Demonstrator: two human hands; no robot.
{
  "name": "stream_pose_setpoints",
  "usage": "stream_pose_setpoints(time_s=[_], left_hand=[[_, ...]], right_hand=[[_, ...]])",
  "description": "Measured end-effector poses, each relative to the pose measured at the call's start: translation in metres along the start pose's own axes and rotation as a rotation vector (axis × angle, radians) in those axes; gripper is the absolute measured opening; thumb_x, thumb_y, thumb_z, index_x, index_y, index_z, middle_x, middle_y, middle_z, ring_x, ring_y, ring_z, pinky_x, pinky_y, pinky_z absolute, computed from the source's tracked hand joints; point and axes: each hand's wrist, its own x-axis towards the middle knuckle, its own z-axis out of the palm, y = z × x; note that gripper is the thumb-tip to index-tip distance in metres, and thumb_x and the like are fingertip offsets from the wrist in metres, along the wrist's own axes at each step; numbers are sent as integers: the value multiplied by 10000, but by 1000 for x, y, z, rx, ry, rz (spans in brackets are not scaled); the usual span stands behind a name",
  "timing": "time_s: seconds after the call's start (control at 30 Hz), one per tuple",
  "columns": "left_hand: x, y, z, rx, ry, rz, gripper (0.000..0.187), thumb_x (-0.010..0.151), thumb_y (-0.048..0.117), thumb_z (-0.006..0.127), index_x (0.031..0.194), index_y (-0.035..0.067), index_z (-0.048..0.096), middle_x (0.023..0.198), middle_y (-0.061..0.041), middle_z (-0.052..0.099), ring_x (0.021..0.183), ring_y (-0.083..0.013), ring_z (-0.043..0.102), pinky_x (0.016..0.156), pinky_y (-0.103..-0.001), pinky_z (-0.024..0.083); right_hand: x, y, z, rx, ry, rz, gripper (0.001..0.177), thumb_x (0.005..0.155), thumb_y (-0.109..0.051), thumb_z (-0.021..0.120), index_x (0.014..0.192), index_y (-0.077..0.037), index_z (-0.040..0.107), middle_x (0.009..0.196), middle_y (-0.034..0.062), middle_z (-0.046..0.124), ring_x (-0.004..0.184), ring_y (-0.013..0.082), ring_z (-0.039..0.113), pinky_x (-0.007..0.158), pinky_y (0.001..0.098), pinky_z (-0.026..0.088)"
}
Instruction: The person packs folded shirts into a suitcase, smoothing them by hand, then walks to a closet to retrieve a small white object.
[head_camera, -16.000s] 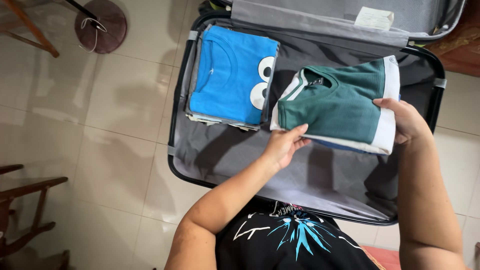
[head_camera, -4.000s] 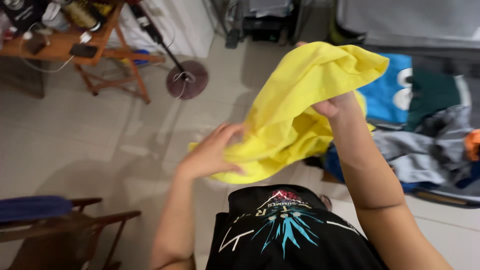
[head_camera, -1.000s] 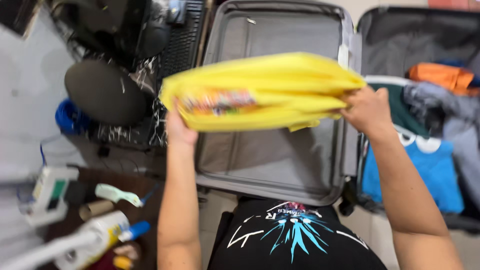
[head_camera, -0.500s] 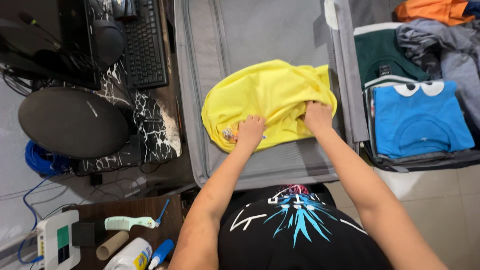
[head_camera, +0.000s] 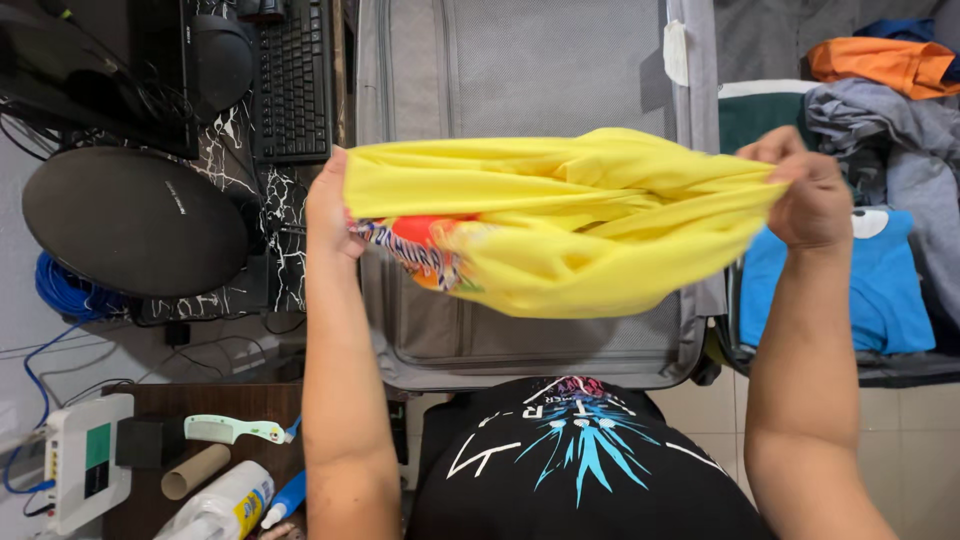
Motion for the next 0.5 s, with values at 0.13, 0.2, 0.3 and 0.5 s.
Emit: stream_pose_setpoints(time_s=[0.13, 0.2, 0.3, 0.5], left_hand=[[12, -58, -18, 1702, 266, 56, 284, 943, 301, 722, 1100, 67, 687, 1019, -174, 717, 999, -368, 679, 877, -470, 526], [12, -103, -16, 1630, 271, 630, 345, 829, 87, 688, 1174, 85, 702, 1150, -172, 691, 1105, -375, 646, 937, -457, 508], [29, -194, 44, 908, -52, -10, 246, 1013, 234, 551, 1179, 90, 662, 1110, -103, 695, 1090, -317, 659, 943, -414, 527], [-17, -250, 92, 1799, -328, 491, 376, 746, 343, 791, 1044, 141, 683, 1047, -40, 660, 1069, -250, 631, 835, -460, 495]], right_hand=[[-3, 34, -32, -913, 0, 540, 184, 943, -240, 704, 919, -61, 737, 1266, 59, 622, 1137, 234, 613, 967, 382, 499], [-4, 71, -26, -1391, -58, 280, 210, 811, -241, 828, 864, -51, 755, 1146, 125, 659, 1103, 263, 629, 957, 364, 494], [-8, 131, 7, -1184, 3, 377, 191, 888, -255, 776, 978, -88, 763, 1000, 84, 739, 930, 247, 702, 865, 343, 547], [-22, 174, 51, -1719, -241, 145, 394, 578, -260, 838, 915, -70, 762, 873, 112, 710, 865, 333, 681, 717, 469, 518]])
